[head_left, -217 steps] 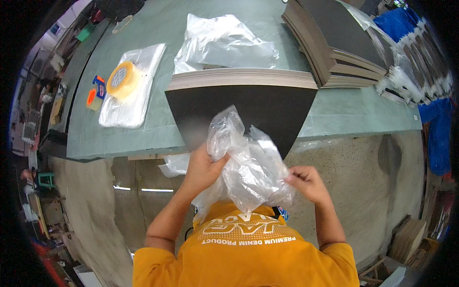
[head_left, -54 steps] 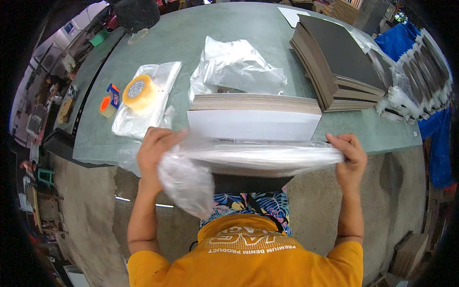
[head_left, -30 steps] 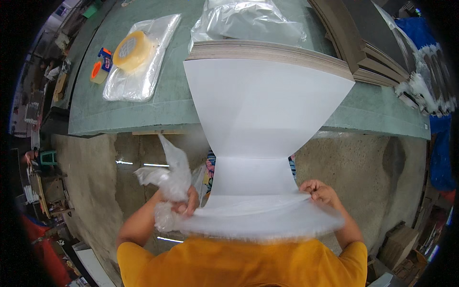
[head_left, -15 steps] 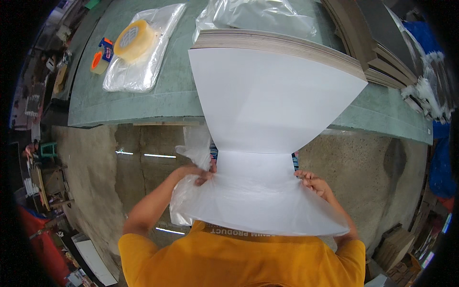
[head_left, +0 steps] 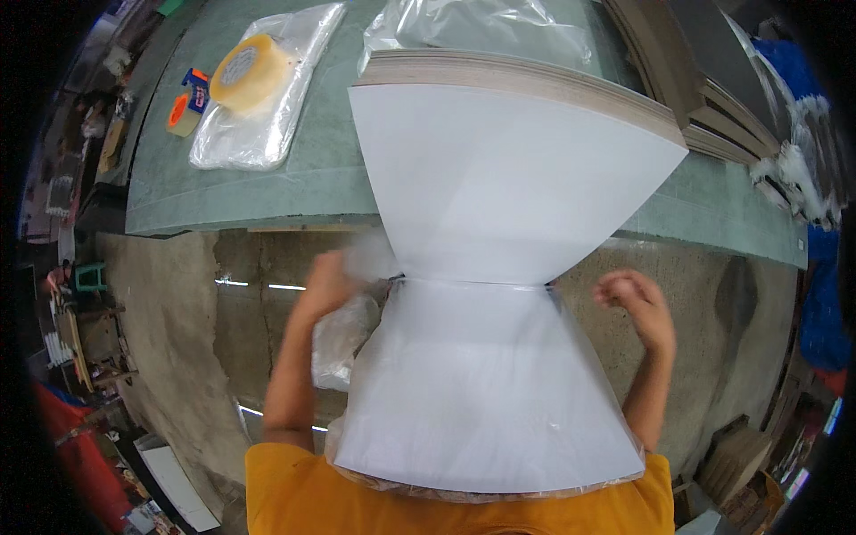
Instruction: The person wraps black rectangular items in plastic film by hand, pulling the film from a roll and smoothing it over the objects at a workstation.
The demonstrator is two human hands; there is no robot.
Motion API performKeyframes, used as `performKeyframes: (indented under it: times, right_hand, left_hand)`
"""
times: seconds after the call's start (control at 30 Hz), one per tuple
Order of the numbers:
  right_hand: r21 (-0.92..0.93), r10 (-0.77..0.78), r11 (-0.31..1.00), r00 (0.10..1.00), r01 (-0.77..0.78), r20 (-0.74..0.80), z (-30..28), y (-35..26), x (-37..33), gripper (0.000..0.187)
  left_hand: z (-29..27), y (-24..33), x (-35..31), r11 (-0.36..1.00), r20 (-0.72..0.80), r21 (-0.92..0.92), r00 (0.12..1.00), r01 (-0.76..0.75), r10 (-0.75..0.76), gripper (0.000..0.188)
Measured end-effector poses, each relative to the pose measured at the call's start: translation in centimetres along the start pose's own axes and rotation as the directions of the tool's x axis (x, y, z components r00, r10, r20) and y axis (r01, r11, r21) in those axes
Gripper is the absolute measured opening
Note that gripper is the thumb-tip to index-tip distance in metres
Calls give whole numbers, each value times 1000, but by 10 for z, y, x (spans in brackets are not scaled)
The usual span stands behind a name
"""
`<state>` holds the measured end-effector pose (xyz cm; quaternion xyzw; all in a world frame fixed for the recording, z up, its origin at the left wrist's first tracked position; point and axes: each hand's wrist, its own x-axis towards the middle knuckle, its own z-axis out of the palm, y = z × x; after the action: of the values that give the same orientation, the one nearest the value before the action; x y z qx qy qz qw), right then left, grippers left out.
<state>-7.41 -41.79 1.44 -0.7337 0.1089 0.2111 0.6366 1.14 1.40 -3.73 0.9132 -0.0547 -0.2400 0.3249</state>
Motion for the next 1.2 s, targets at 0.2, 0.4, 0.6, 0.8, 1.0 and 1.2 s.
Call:
performKeyframes:
  times: [0.2,0.4,0.6,0.8,1.0,1.2]
  right_hand:
    - [259,-336,917,237,304,912,81,-58,-29,68]
    - [-346,121,907,640,239,759,118,68,9,59]
    - [-318,115,946,856,60,504,111,2,58,42]
    - [96,-140,989,919,112,370,83,-86,48,32]
    - [275,-445,890,821,363,357,76,-84,41,36]
    - [315,-304,929,888,196,344,79,-66,37,26]
  left_hand:
    - [-13,81,-51,727,430,-381,586,-571,687,39]
    - [108,28,0,905,509,-174,751,-389,421,38]
    - [59,151,29,718,-4,-377,777,-584,630,25]
    - [-30,150,59,760,-373,-376,837,-530,400,22]
    - [-20,186,23,853,-254,-419,942,-313,221,23]
    - [-26,146,48,569,-303,-662,869,-487,392,27]
